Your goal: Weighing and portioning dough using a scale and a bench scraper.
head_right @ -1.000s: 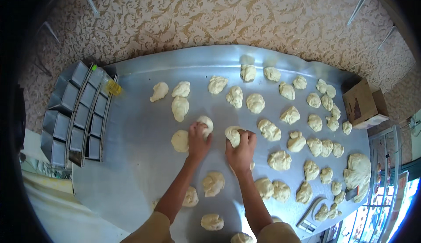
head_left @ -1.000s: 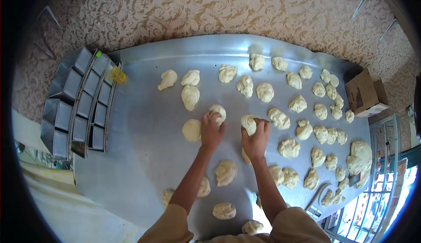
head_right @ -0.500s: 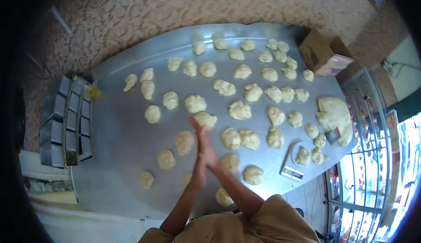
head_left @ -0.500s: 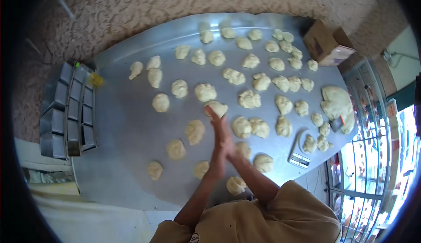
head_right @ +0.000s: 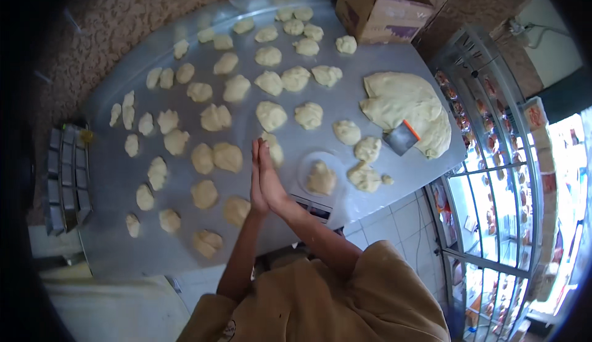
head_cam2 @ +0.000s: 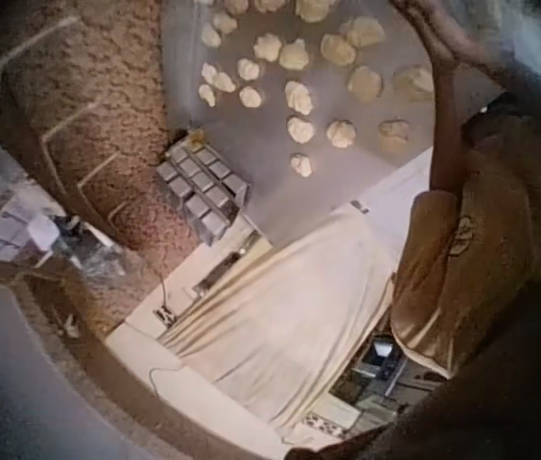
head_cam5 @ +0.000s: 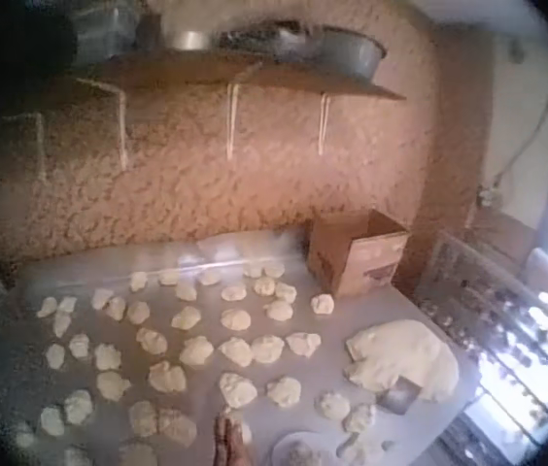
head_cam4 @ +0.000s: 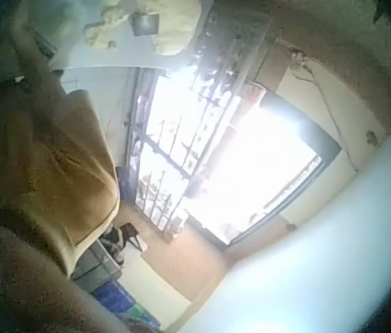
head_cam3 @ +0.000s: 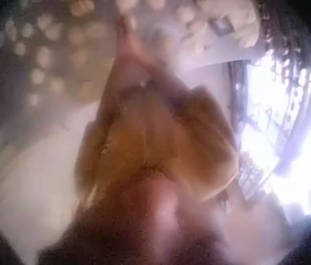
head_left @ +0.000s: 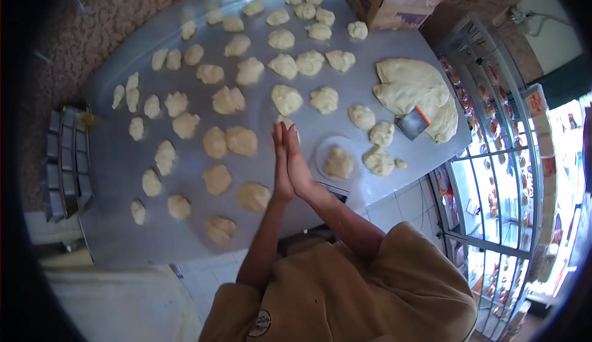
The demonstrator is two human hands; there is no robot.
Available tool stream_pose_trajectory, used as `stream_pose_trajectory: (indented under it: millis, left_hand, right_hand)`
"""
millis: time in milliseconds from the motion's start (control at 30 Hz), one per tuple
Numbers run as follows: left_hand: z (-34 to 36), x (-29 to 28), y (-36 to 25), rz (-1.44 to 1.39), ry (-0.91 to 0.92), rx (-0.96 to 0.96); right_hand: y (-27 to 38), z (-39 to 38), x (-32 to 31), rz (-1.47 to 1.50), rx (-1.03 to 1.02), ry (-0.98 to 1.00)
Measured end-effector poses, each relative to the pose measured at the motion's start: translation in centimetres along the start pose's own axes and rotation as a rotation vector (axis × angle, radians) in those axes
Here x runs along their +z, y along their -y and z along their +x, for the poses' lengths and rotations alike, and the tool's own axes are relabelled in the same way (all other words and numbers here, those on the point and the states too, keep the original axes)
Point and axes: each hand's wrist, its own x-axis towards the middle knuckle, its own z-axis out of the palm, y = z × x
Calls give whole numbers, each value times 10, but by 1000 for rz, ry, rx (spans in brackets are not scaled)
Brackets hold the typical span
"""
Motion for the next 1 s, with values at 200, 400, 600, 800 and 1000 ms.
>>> stream_pose_trajectory:
  millis: [200, 400, 600, 800, 1000]
  left_hand:
    - [-4, 73, 6, 747, 107, 147]
    - [-4, 119, 3, 1133, 334, 249]
    - [-20, 95, 60, 1094, 89, 182]
    - [-24, 100, 71, 1115, -418, 46]
    - [-30, 140, 21, 1462, -528, 30]
  right_hand:
    - [74, -40, -208, 122, 284, 396]
    - [94, 22, -394, -1068, -238, -393]
    - [102, 28, -412, -1175, -285, -676]
    - [111, 25, -391, -1162, -271, -772]
    - [142, 20, -419, -879, -10, -421]
